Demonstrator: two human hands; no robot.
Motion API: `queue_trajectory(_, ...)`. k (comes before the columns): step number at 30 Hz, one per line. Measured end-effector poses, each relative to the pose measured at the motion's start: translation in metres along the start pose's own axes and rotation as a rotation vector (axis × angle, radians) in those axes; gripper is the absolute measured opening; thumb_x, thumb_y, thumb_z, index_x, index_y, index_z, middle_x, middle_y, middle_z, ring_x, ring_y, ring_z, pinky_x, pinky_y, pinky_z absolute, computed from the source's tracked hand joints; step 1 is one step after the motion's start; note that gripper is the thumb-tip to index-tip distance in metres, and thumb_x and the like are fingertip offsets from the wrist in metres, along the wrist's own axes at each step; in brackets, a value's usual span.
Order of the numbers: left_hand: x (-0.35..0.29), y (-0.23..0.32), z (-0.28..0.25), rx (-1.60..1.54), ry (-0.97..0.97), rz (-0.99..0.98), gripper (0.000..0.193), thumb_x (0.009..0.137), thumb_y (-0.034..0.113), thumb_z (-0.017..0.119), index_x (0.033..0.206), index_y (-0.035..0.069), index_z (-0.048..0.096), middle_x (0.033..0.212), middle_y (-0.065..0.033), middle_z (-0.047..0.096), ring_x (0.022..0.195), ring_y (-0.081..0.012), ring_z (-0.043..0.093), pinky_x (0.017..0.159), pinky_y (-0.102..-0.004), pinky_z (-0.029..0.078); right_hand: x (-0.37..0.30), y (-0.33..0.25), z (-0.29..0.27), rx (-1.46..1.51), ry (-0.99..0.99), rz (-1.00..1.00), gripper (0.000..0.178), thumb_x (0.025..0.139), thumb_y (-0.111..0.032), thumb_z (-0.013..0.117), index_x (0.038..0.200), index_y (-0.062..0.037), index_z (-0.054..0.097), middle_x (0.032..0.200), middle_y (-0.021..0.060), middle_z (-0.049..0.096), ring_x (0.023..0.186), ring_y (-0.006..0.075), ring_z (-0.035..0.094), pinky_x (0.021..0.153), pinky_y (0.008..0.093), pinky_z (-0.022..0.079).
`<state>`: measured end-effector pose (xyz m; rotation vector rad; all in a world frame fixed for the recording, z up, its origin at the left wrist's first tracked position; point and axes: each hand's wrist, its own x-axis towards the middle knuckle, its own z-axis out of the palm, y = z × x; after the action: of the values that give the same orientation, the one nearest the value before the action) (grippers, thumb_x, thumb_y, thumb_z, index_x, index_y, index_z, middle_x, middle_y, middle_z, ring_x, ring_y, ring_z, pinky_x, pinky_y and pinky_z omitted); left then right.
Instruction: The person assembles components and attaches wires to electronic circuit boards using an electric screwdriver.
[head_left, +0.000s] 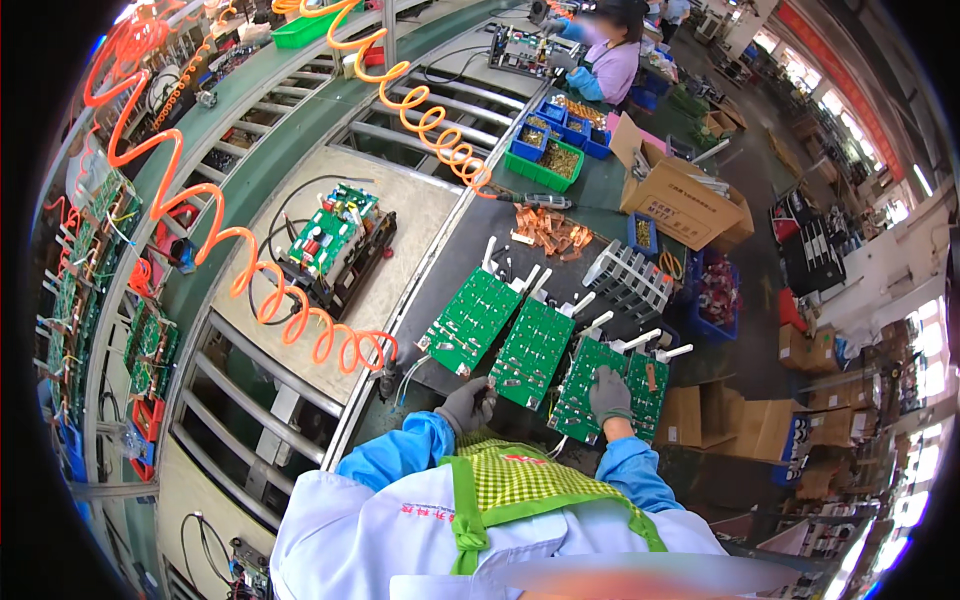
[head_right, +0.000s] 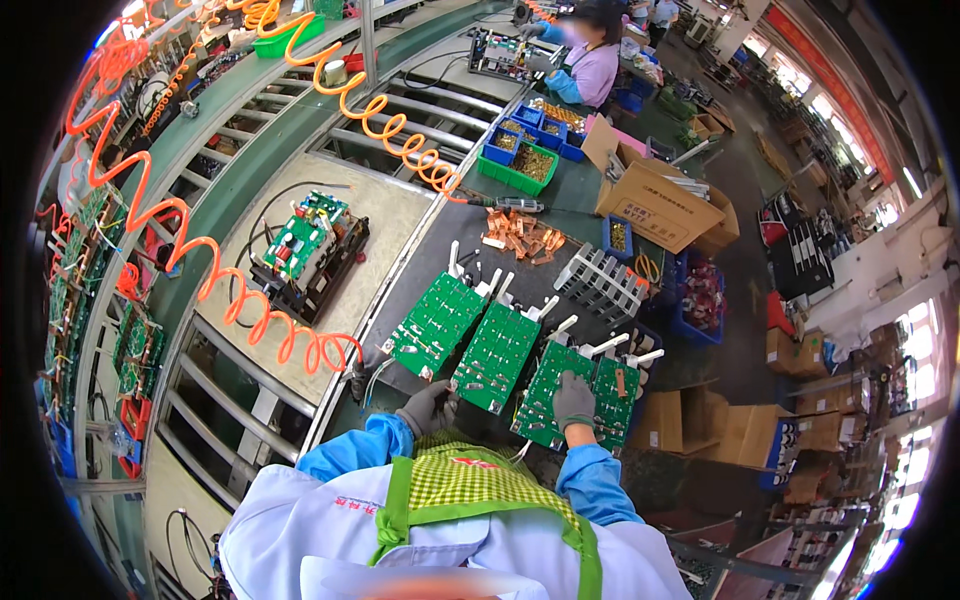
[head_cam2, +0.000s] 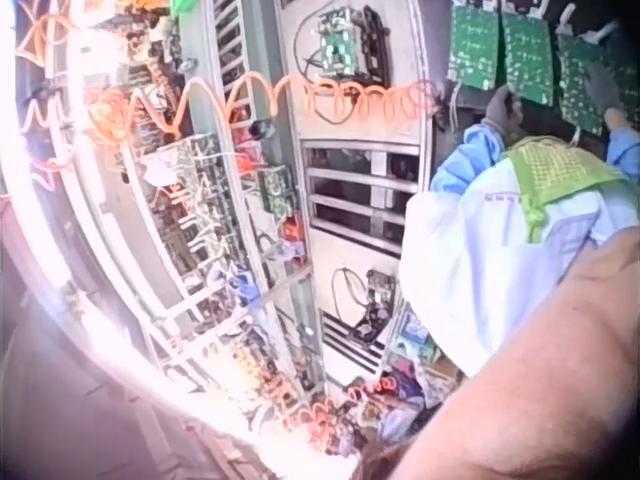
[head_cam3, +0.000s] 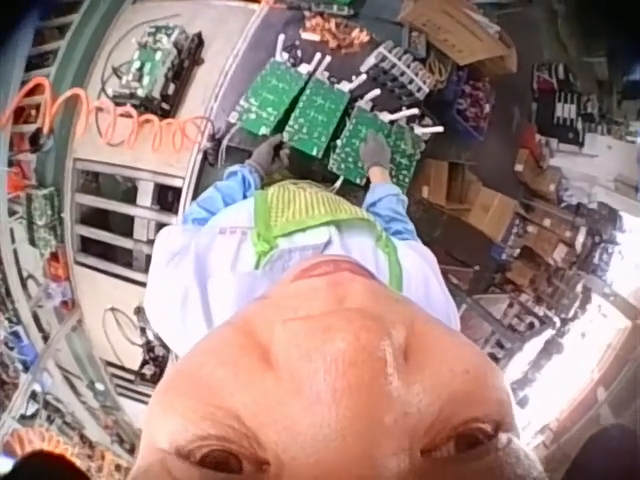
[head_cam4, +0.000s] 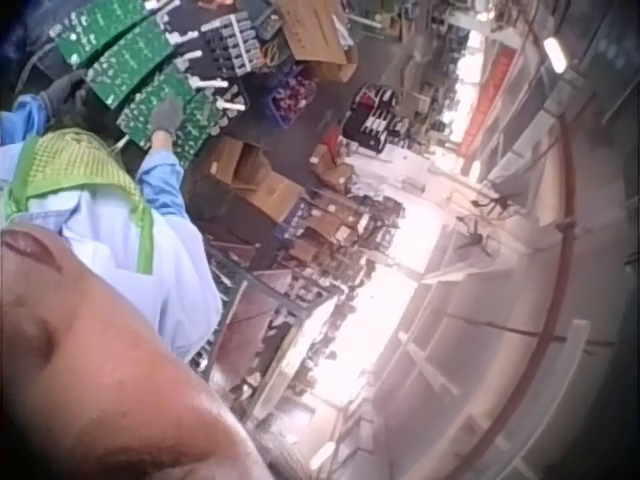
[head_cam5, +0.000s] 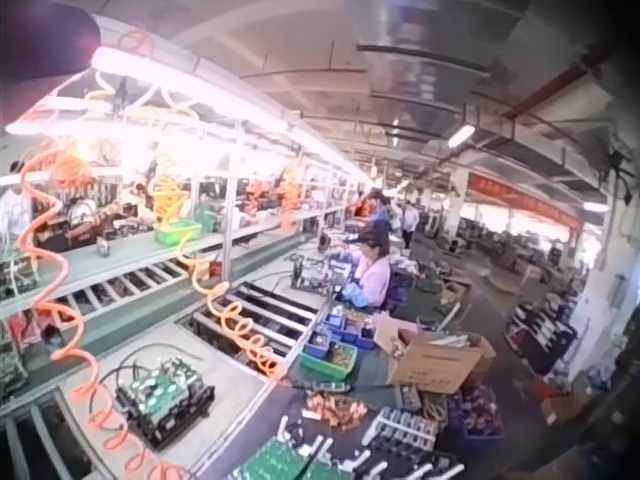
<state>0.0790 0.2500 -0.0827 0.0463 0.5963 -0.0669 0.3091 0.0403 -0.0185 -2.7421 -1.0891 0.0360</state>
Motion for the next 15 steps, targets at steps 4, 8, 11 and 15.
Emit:
queue_trajectory(4, -0.004, 0.0, 0.002, -0.036, 0.049, 0.014, 0.016, 0.09, 0.027, 0.053, 0.084, 0.012, 0.054, 0.066, 0.0018, 0.049, 0.057, -0.0081, 0.049, 0.044, -0.0171, 0.044, 0.0, -0.033, -0.014, 0.218, 0.1, -0.168, 0.018, 0.08, -0.015, 0.055, 0.096, -0.0074, 0.056, 0.092, 0.0176, 0.058, 0.085, 0.0369, 0.057, 0.072, 0.0453, 0.048)
queue_trajectory(8, 0.001, 0.0, -0.002, -0.029, 0.064, -0.02, 0.018, 0.089, 0.028, 0.055, 0.084, 0.011, 0.054, 0.068, 0.0001, 0.051, 0.06, -0.0102, 0.052, 0.045, -0.0182, 0.045, 0.002, -0.101, 0.005, 0.514, -0.156, -0.38, 0.016, 0.083, -0.018, 0.053, 0.092, -0.0076, 0.06, 0.092, 0.0145, 0.06, 0.086, 0.0343, 0.057, 0.077, 0.0433, 0.046)
queue_trajectory(11, 0.005, 0.001, -0.007, -0.024, 0.085, -0.018, 0.019, 0.089, 0.029, 0.056, 0.085, 0.01, 0.054, 0.069, -0.0014, 0.052, 0.062, -0.0125, 0.054, 0.046, -0.0195, 0.046, 0.005, -0.133, 0.026, 0.483, -0.223, -0.401, 0.015, 0.084, -0.02, 0.053, 0.094, -0.0092, 0.058, 0.091, 0.0135, 0.059, 0.086, 0.0338, 0.058, 0.075, 0.0444, 0.046)
queue_trajectory(15, 0.006, -0.002, -0.005, -0.008, 0.124, 0.013, 0.02, 0.09, 0.029, 0.054, 0.085, 0.01, 0.054, 0.07, -0.0011, 0.053, 0.063, -0.0118, 0.054, 0.046, -0.0189, 0.045, 0.007, -0.152, 0.036, 0.314, -0.164, -0.473, 0.015, 0.085, -0.021, 0.054, 0.096, -0.0111, 0.052, 0.09, 0.0127, 0.058, 0.08, 0.0323, 0.059, 0.067, 0.043, 0.047)
